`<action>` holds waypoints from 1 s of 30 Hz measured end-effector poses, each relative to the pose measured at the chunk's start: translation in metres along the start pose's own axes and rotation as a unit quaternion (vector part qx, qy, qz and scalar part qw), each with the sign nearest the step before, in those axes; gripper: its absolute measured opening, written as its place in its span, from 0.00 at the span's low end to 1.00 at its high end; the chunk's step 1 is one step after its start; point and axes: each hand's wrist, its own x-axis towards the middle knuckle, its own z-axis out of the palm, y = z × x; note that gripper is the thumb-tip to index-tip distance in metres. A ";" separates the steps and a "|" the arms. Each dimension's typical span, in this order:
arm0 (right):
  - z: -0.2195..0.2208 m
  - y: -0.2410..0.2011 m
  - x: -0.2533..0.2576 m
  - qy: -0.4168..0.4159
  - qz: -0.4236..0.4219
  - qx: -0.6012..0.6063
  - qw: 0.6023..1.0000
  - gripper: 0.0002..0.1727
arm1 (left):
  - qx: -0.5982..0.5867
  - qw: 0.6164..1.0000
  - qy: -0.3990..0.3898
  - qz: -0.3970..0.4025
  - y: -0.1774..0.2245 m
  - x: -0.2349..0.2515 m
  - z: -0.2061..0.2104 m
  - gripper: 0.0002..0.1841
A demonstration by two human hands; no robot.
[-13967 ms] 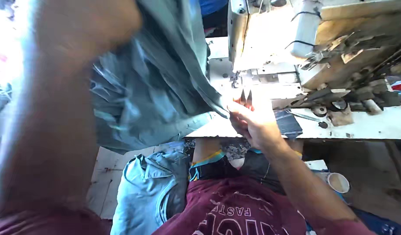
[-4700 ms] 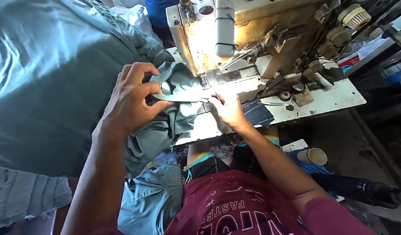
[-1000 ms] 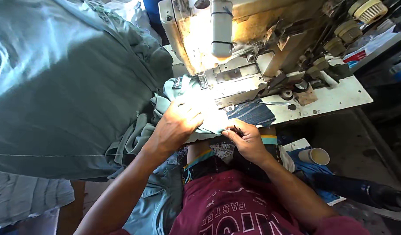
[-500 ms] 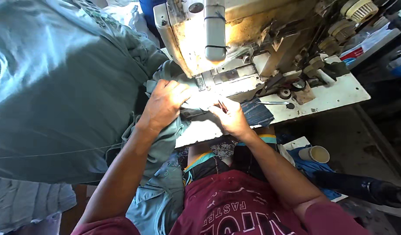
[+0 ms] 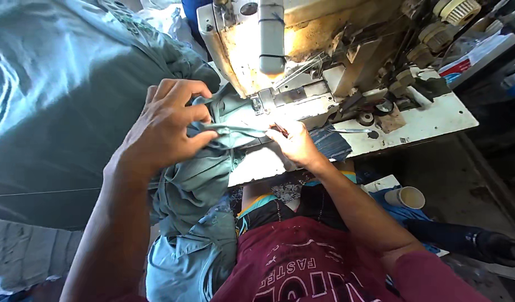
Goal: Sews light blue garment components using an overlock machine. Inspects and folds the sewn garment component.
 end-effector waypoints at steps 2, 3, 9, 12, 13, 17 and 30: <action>-0.008 -0.012 0.005 -0.068 -0.032 0.001 0.997 0.08 | -0.067 0.995 0.038 0.064 0.029 -0.006 -0.004 0.12; -0.011 -0.020 0.004 -0.103 -0.052 0.010 0.993 0.08 | -0.103 0.991 0.046 0.078 0.042 -0.011 0.001 0.10; -0.004 -0.036 -0.047 -0.096 -0.056 0.009 0.994 0.10 | -0.170 0.979 0.094 0.058 0.087 -0.019 0.065 0.16; -0.002 -0.030 -0.066 -0.050 -0.024 0.020 0.998 0.09 | -0.005 0.996 0.074 0.041 0.086 -0.015 0.099 0.29; -0.002 -0.029 -0.071 -0.039 -0.012 0.021 0.999 0.09 | 0.025 0.998 0.058 0.031 0.080 -0.015 0.111 0.29; -0.001 -0.025 -0.080 -0.026 0.021 0.027 0.999 0.09 | 0.092 0.994 0.063 -0.019 0.066 -0.023 0.130 0.15; 0.007 -0.015 -0.058 0.018 0.125 0.072 0.989 0.06 | 0.107 0.993 0.050 -0.025 0.051 -0.007 0.099 0.09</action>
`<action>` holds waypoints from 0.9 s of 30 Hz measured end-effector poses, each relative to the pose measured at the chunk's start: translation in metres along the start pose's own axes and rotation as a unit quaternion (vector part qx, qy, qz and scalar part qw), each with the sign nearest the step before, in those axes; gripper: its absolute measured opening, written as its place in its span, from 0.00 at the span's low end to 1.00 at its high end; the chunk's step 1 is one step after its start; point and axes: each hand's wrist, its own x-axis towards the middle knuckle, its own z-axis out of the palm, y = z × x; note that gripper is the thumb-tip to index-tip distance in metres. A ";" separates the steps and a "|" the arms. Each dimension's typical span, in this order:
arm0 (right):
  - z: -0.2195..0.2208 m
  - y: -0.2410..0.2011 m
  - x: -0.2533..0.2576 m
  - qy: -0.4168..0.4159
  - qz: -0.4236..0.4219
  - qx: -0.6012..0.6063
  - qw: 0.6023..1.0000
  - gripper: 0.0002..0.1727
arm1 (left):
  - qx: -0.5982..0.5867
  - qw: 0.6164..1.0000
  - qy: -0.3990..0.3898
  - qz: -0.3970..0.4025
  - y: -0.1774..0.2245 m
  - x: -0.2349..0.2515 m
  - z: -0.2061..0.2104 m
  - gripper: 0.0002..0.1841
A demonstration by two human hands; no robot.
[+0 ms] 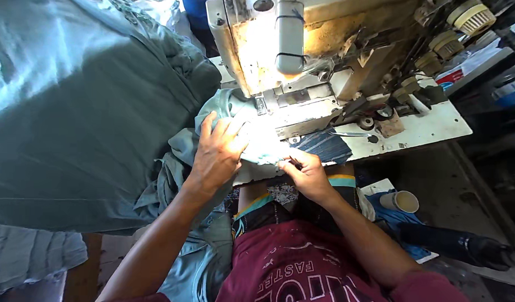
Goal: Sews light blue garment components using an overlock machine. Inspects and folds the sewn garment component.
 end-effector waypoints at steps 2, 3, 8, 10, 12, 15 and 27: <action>0.001 0.001 0.011 0.004 0.013 0.006 1.000 0.05 | -0.002 1.000 0.012 0.005 -0.009 0.008 -0.001 0.11; 0.003 0.002 0.017 0.005 0.005 0.004 1.000 0.04 | -0.001 1.000 0.020 0.008 -0.015 0.012 0.000 0.11; 0.008 0.002 0.044 -0.001 -0.040 0.015 0.999 0.04 | -0.028 0.998 0.037 0.031 -0.046 0.023 0.007 0.16; 0.010 -0.001 0.050 0.005 -0.053 0.014 0.998 0.03 | -0.056 0.997 0.027 0.053 -0.052 0.024 0.003 0.17; 0.011 -0.003 0.054 0.011 -0.060 0.004 0.998 0.04 | -0.091 0.993 0.006 0.074 -0.054 0.024 -0.006 0.16; 0.011 -0.003 0.056 0.012 -0.073 -0.002 0.997 0.07 | -0.099 0.993 -0.047 0.043 -0.054 0.023 -0.032 0.27; -0.008 -0.032 0.043 -0.139 -0.137 -0.017 0.981 0.08 | -0.317 0.944 0.051 0.082 -0.012 -0.002 -0.065 0.10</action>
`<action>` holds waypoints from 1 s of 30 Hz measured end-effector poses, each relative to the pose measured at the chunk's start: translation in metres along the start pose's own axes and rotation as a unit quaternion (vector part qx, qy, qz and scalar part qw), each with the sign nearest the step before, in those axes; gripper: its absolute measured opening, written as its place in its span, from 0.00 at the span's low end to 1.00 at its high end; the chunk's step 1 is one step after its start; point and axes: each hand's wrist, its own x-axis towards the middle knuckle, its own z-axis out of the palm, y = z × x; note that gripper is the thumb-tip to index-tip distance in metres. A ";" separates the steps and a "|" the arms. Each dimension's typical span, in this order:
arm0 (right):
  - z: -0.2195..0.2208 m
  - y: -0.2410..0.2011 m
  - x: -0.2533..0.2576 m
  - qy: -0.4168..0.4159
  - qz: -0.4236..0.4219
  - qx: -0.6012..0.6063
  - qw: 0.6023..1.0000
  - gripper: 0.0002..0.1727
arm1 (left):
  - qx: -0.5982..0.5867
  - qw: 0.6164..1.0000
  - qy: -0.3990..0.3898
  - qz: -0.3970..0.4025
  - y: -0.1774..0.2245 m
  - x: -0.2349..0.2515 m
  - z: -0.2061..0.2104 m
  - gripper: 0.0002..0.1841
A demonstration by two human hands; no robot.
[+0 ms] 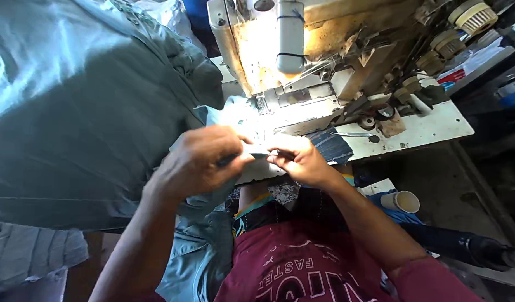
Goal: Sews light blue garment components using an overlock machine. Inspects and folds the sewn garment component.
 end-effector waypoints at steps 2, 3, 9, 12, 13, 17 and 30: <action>0.005 -0.004 -0.013 -0.001 -0.020 0.001 1.000 0.07 | -0.033 0.999 0.033 0.008 0.001 -0.004 0.027 0.09; 0.008 -0.002 -0.020 0.013 -0.023 -0.004 1.000 0.07 | -0.019 0.998 0.057 0.012 0.000 -0.005 0.040 0.10; 0.017 0.006 -0.050 0.089 0.012 -0.040 0.995 0.08 | 0.276 0.959 -0.030 -0.064 -0.032 -0.019 0.077 0.20; 0.017 0.006 -0.056 0.100 0.044 -0.023 0.994 0.08 | 0.300 0.949 -0.027 -0.096 -0.031 -0.019 0.074 0.10; 0.016 0.006 -0.057 0.105 0.053 -0.013 0.993 0.07 | 0.302 0.948 -0.026 -0.098 -0.028 -0.018 0.072 0.08; 0.015 0.005 -0.059 0.116 0.065 0.014 0.991 0.07 | 0.299 0.950 -0.016 -0.092 -0.023 -0.016 0.069 0.06; 0.018 0.028 -0.007 0.152 0.090 0.012 0.984 0.04 | 0.306 0.945 0.066 -0.091 -0.072 0.012 0.062 0.11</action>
